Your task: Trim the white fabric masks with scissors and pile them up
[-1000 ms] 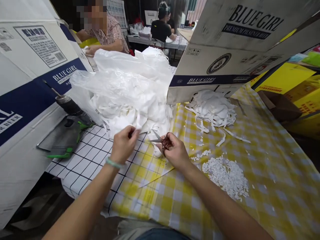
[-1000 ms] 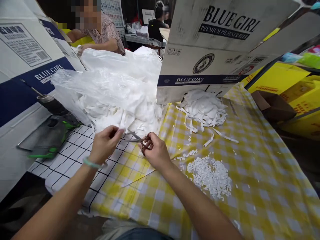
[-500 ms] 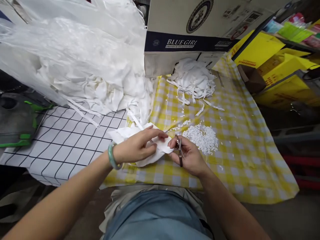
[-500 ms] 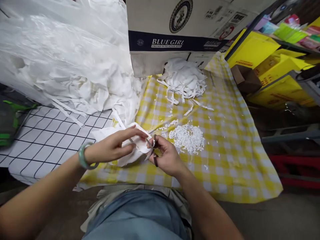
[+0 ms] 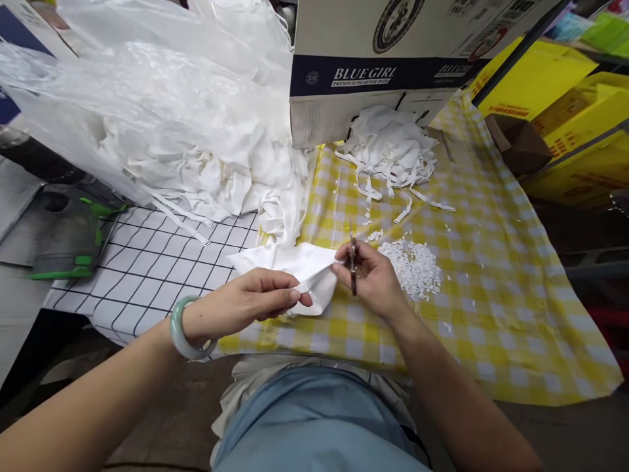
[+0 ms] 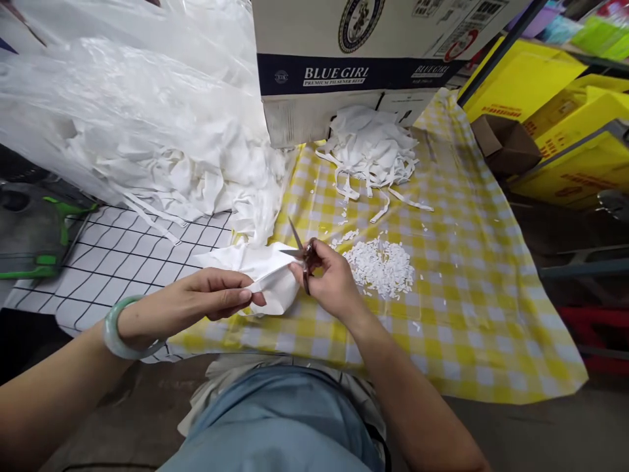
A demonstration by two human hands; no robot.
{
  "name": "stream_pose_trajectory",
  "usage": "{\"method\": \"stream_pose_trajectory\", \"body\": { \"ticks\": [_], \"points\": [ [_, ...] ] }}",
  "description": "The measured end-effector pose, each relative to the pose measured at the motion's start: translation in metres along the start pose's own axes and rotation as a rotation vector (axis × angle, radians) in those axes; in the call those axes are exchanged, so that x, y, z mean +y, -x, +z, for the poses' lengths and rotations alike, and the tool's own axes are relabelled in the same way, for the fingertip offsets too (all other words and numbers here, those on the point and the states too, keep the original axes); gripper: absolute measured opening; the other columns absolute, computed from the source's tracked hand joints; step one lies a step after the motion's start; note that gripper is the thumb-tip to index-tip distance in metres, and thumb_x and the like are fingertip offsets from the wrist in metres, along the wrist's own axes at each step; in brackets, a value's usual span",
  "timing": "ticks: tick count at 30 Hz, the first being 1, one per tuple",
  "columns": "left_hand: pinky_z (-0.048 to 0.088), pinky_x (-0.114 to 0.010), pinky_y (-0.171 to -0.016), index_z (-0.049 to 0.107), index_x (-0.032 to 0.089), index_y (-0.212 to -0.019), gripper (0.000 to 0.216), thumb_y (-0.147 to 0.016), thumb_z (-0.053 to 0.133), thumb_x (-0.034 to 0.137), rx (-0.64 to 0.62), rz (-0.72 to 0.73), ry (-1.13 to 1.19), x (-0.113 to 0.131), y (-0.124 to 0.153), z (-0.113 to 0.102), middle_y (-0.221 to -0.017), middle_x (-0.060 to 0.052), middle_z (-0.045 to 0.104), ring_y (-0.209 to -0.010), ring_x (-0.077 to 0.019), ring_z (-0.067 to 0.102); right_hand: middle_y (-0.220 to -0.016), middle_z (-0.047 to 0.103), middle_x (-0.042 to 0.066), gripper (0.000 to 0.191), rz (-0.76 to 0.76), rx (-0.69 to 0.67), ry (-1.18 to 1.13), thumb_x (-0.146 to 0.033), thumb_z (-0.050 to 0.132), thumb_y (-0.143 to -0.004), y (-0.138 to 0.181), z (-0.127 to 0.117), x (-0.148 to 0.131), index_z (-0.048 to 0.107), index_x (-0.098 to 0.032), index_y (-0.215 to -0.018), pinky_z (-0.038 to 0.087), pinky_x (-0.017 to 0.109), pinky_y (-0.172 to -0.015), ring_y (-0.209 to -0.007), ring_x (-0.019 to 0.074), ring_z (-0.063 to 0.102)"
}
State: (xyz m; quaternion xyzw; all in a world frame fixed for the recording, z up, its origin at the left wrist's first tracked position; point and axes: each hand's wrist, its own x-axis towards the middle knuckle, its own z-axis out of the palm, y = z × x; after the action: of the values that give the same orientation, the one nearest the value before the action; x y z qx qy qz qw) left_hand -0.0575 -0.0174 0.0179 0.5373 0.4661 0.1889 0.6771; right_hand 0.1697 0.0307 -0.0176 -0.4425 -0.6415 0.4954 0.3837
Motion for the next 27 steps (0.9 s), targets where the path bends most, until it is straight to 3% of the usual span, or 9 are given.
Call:
{"method": "stream_pose_trajectory", "body": {
  "ticks": [2, 4, 8, 11, 13, 16, 21, 24, 27],
  "points": [
    [0.032, -0.020, -0.045, 0.075, 0.017, -0.093, 0.039, -0.092, 0.051, 0.048, 0.029, 0.018, 0.080, -0.001, 0.004, 0.004, -0.058, 0.001, 0.043, -0.052, -0.0097, 0.035, -0.100, 0.067, 0.004, 0.019, -0.043, 0.051, 0.056, -0.029, 0.072, -0.077, 0.000, 0.007, -0.004, 0.060, -0.022, -0.090, 0.050, 0.032, -0.078, -0.083, 0.0168, 0.060],
    [0.030, -0.020, -0.044, 0.074, 0.017, -0.091, 0.038, -0.092, 0.051, 0.047, 0.074, 0.041, 0.172, -0.002, 0.007, 0.009, -0.055, 0.003, 0.038, -0.049, -0.0089, 0.031, -0.107, 0.067, 0.005, 0.019, -0.083, -0.001, 0.020, -0.026, 0.072, -0.077, 0.005, 0.015, -0.007, 0.061, -0.023, -0.093, 0.050, 0.033, -0.083, -0.089, 0.0175, 0.061],
    [0.037, -0.022, -0.045, 0.074, 0.018, -0.083, 0.032, -0.090, 0.055, 0.043, 0.187, 0.120, 0.235, -0.001, 0.007, 0.016, -0.057, 0.001, 0.041, -0.050, -0.0102, 0.036, -0.087, 0.067, 0.001, 0.021, 0.022, -0.212, -0.208, -0.029, 0.075, -0.074, 0.020, 0.034, -0.003, 0.063, -0.021, -0.090, 0.051, 0.031, -0.077, -0.079, 0.0161, 0.062],
    [0.054, -0.032, -0.073, 0.077, 0.022, -0.079, 0.026, -0.090, 0.057, 0.034, 0.326, 0.318, 0.075, 0.002, -0.002, 0.025, -0.080, -0.007, 0.058, -0.079, -0.0182, 0.058, -0.072, 0.061, -0.001, 0.026, 0.145, -0.145, -0.319, -0.040, 0.075, -0.073, 0.023, 0.050, 0.007, 0.059, -0.020, -0.079, 0.048, 0.028, -0.064, -0.064, 0.0135, 0.055],
    [0.052, -0.035, -0.090, 0.077, 0.023, -0.077, 0.025, -0.090, 0.056, 0.028, 0.417, 0.446, 0.038, 0.004, -0.011, 0.033, -0.099, -0.008, 0.061, -0.103, -0.0220, 0.058, -0.067, 0.056, -0.003, 0.034, 0.212, -0.132, -0.407, -0.047, 0.075, -0.070, 0.023, 0.056, 0.013, 0.055, -0.020, -0.074, 0.047, 0.028, -0.061, -0.061, 0.0126, 0.052],
    [0.054, -0.031, -0.075, 0.073, 0.021, -0.074, 0.028, -0.092, 0.053, 0.028, 0.458, 0.450, 0.154, 0.000, -0.028, 0.049, -0.106, -0.007, 0.062, -0.094, -0.0196, 0.061, -0.068, 0.056, -0.003, 0.037, 0.253, -0.181, -0.448, -0.051, 0.074, -0.069, 0.026, 0.048, 0.016, 0.053, -0.021, -0.072, 0.047, 0.028, -0.064, -0.064, 0.0128, 0.052],
    [0.043, -0.024, -0.054, 0.069, 0.018, -0.076, 0.027, -0.093, 0.053, 0.032, 0.477, 0.371, 0.315, -0.014, -0.054, 0.071, -0.112, -0.004, 0.052, -0.060, -0.0068, 0.045, -0.086, 0.062, 0.003, 0.024, 0.116, -0.038, 0.158, -0.040, 0.071, -0.077, 0.041, -0.006, 0.011, 0.060, -0.020, -0.086, 0.045, 0.033, -0.079, -0.084, 0.0191, 0.056],
    [0.042, -0.024, -0.057, 0.067, 0.018, -0.076, 0.026, -0.094, 0.053, 0.032, 0.445, 0.375, 0.307, -0.021, -0.066, 0.080, -0.113, -0.005, 0.050, -0.068, -0.0093, 0.047, -0.073, 0.059, 0.002, 0.030, 0.029, -0.043, 0.447, -0.046, 0.072, -0.076, 0.050, -0.033, 0.006, 0.057, -0.020, -0.074, 0.040, 0.032, -0.072, -0.073, 0.0180, 0.053],
    [0.045, -0.026, -0.068, 0.063, 0.018, -0.071, 0.029, -0.095, 0.051, 0.030, 0.434, 0.408, 0.235, -0.028, -0.075, 0.086, -0.103, -0.007, 0.052, -0.093, -0.0187, 0.052, -0.061, 0.055, -0.002, 0.039, 0.011, -0.098, 0.550, -0.050, 0.073, -0.074, 0.056, -0.042, 0.003, 0.051, -0.020, -0.063, 0.036, 0.030, -0.067, -0.063, 0.0149, 0.049]
  ]
}}
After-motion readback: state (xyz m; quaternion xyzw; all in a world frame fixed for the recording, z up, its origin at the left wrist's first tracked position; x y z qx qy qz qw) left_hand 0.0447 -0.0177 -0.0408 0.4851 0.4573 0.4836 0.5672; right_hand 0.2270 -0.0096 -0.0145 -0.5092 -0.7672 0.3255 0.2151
